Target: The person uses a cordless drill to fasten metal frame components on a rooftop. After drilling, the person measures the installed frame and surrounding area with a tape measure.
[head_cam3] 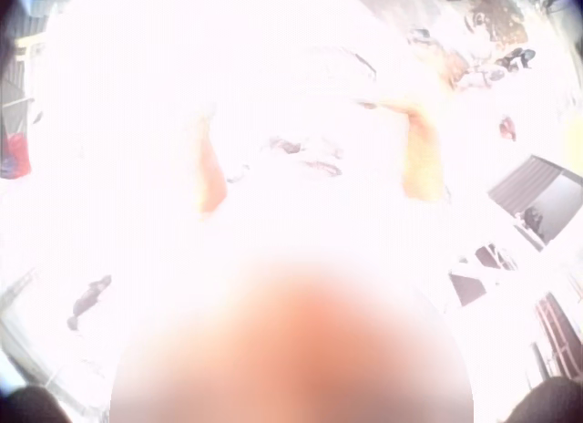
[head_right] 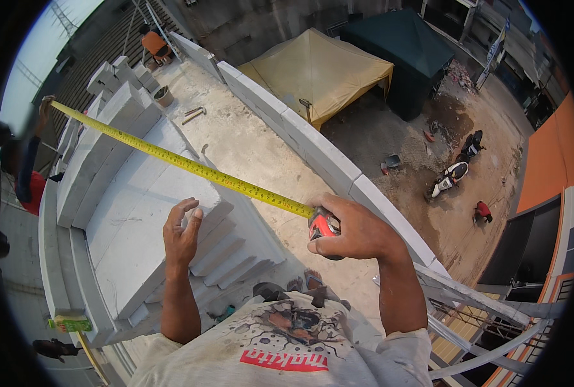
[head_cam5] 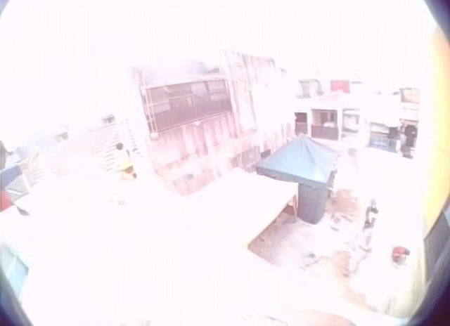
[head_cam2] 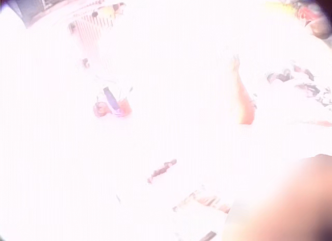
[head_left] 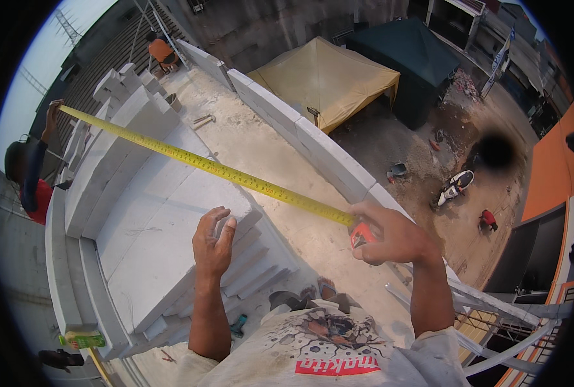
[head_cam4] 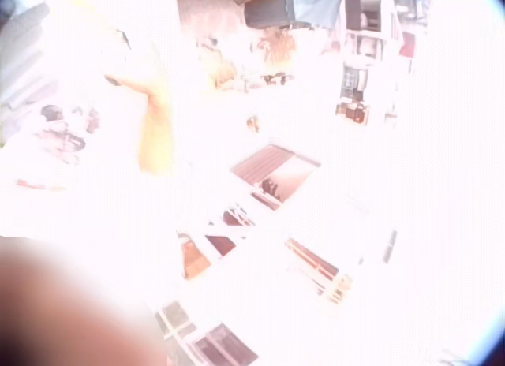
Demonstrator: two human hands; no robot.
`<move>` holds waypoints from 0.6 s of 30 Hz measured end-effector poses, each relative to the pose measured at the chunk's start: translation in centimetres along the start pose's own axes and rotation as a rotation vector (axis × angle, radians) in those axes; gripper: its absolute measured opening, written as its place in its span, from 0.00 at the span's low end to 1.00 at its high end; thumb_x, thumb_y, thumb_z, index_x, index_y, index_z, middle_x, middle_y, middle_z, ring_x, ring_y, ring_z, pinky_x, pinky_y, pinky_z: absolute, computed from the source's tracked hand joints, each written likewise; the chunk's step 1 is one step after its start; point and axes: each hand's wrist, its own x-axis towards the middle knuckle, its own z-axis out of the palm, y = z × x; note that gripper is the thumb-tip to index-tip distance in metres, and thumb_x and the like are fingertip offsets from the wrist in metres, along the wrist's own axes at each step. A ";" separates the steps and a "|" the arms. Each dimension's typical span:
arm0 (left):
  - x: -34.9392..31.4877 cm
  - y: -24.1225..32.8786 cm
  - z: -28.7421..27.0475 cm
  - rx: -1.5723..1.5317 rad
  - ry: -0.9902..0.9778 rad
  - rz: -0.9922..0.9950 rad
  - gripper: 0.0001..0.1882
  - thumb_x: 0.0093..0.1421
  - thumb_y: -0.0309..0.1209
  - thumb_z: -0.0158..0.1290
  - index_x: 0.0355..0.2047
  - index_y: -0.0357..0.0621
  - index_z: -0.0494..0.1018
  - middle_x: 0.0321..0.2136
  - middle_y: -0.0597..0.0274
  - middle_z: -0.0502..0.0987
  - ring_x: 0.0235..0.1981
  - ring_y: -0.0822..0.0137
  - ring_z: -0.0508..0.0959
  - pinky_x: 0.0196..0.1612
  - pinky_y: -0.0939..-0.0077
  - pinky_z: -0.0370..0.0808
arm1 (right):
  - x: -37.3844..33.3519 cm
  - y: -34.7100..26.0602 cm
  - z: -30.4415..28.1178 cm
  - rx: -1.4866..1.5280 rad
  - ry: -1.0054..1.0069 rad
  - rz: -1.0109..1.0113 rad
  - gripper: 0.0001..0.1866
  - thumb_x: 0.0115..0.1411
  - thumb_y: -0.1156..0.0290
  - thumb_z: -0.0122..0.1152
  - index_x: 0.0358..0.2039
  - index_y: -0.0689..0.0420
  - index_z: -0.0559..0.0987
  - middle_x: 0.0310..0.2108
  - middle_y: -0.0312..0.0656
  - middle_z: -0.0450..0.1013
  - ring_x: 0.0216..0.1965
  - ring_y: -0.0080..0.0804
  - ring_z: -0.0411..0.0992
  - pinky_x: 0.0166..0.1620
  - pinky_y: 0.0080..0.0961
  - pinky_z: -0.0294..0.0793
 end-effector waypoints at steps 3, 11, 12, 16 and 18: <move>0.4 -0.9 0.9 0.008 -0.022 0.014 0.12 0.60 0.30 0.58 0.42 0.37 0.77 0.45 0.48 0.78 0.48 0.50 0.76 0.55 0.63 0.71 | 0.0 0.0 0.5 0.017 0.075 -0.036 0.40 0.42 0.53 0.69 0.55 0.61 0.73 0.42 0.51 0.74 0.42 0.40 0.74 0.50 0.30 0.71; -0.6 -2.2 2.1 0.148 0.105 0.229 0.12 0.56 0.27 0.59 0.40 0.40 0.76 0.44 0.52 0.78 0.48 0.52 0.75 0.58 0.55 0.67 | 1.5 -2.2 0.8 0.087 0.083 0.021 0.37 0.41 0.55 0.66 0.53 0.60 0.73 0.39 0.43 0.73 0.40 0.30 0.71 0.46 0.25 0.70; -0.6 -2.2 2.1 0.153 0.104 0.234 0.12 0.55 0.27 0.59 0.41 0.40 0.76 0.44 0.52 0.78 0.48 0.52 0.75 0.58 0.54 0.67 | 1.7 -2.8 0.7 0.116 0.087 0.050 0.37 0.42 0.55 0.66 0.52 0.60 0.74 0.39 0.43 0.73 0.40 0.30 0.71 0.46 0.24 0.70; -0.6 -2.3 1.8 0.153 0.093 0.244 0.13 0.55 0.27 0.60 0.41 0.40 0.76 0.44 0.52 0.78 0.48 0.52 0.75 0.58 0.52 0.66 | 2.9 -4.6 0.6 0.196 0.151 0.027 0.33 0.44 0.56 0.64 0.49 0.61 0.75 0.38 0.41 0.74 0.40 0.27 0.71 0.45 0.23 0.69; -0.6 -2.3 1.8 0.130 0.091 0.239 0.12 0.55 0.27 0.60 0.40 0.40 0.76 0.43 0.52 0.78 0.47 0.52 0.75 0.58 0.51 0.66 | 3.7 -5.0 0.2 0.177 0.185 0.009 0.32 0.45 0.56 0.64 0.49 0.62 0.75 0.37 0.40 0.74 0.40 0.27 0.71 0.44 0.23 0.69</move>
